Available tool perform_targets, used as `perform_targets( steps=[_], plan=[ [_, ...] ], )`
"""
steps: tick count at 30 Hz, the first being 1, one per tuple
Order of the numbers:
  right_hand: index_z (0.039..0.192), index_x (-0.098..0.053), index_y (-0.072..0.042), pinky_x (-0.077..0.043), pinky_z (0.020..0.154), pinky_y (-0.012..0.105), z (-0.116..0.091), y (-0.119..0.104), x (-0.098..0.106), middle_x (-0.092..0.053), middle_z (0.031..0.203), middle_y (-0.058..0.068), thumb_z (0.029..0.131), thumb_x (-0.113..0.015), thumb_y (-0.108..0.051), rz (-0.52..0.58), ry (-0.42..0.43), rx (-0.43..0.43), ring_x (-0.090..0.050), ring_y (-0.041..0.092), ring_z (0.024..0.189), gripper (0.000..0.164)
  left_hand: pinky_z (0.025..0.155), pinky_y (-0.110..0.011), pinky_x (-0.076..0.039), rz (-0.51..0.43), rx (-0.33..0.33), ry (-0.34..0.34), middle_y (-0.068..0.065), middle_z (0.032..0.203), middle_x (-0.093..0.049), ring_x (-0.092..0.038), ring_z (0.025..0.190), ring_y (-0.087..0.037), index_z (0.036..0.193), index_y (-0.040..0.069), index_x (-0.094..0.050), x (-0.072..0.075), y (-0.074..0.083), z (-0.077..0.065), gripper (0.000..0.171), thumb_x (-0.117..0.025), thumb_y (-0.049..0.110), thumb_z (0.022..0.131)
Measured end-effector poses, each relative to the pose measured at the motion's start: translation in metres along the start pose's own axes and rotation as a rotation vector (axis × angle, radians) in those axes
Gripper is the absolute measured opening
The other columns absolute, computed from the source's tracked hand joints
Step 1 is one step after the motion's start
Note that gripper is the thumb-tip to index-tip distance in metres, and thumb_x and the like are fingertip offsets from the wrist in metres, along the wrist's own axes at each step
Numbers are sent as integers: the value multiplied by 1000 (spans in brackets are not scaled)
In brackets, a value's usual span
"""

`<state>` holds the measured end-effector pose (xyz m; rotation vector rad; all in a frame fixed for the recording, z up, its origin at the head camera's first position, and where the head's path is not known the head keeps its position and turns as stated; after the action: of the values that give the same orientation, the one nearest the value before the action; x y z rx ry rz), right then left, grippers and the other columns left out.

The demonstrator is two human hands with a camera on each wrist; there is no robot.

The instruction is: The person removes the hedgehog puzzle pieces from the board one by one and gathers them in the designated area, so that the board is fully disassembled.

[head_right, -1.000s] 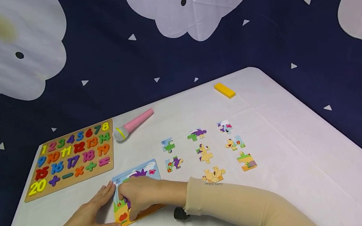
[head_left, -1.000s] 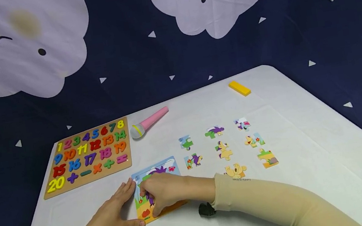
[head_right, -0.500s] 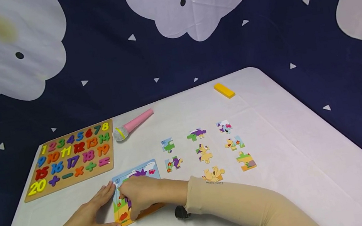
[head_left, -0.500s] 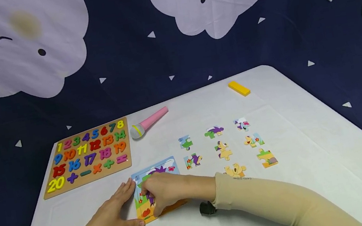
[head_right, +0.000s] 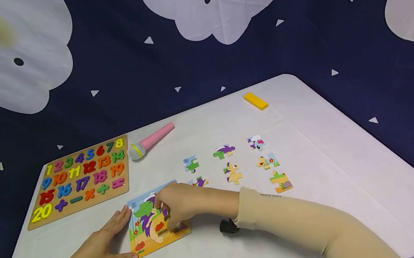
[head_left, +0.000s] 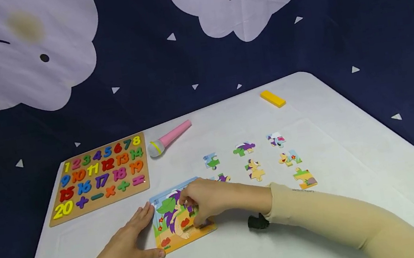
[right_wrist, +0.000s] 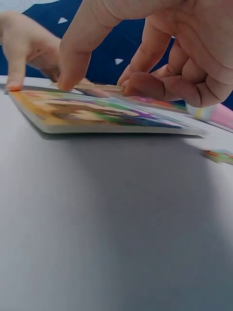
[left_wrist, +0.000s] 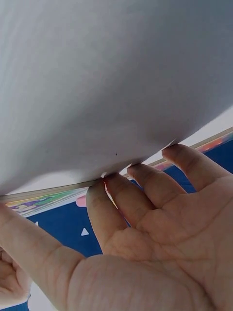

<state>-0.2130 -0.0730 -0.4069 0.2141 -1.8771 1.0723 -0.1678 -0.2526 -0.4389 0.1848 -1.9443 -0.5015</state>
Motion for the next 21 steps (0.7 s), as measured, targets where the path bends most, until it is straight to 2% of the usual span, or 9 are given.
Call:
perform_targets(
  steps=[9, 13, 21],
  plan=[
    [127, -76, -11, -45, 73, 24, -30, 33, 21, -67, 93, -1, 81, -96, -23, 34, 33, -39, -52, 11, 84, 52, 123, -78, -27, -2, 16, 3, -18, 176, -29, -22, 163, -50, 167, 9, -38, -1, -1, 0, 126, -96, 61, 67],
    [122, -77, -13, -43, 72, 25, -45, 50, 23, -66, 89, 0, 80, -97, -23, 49, 55, -58, -51, 10, 82, 48, 124, -77, -27, -12, 14, -11, -17, 176, -30, -22, 163, -49, 167, 10, -38, -3, 0, 1, 126, -95, 61, 67],
    [117, -76, -10, -50, 75, 24, -63, 68, 24, -66, 91, -4, 78, -97, -20, 105, 57, -39, -57, 11, 84, 46, 124, -76, -28, -7, 25, -6, -18, 176, -28, -22, 163, -49, 167, 10, -37, 1, 0, 1, 127, -96, 60, 67]
  ],
)
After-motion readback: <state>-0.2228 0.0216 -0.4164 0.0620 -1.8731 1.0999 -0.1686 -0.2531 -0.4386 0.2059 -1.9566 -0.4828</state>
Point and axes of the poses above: each hand's wrist, its own z-axis towards the middle knuckle, its own x-axis out of the back of the hand, y = z × x, the point moved 9 cm from there along z, towards the middle knuckle
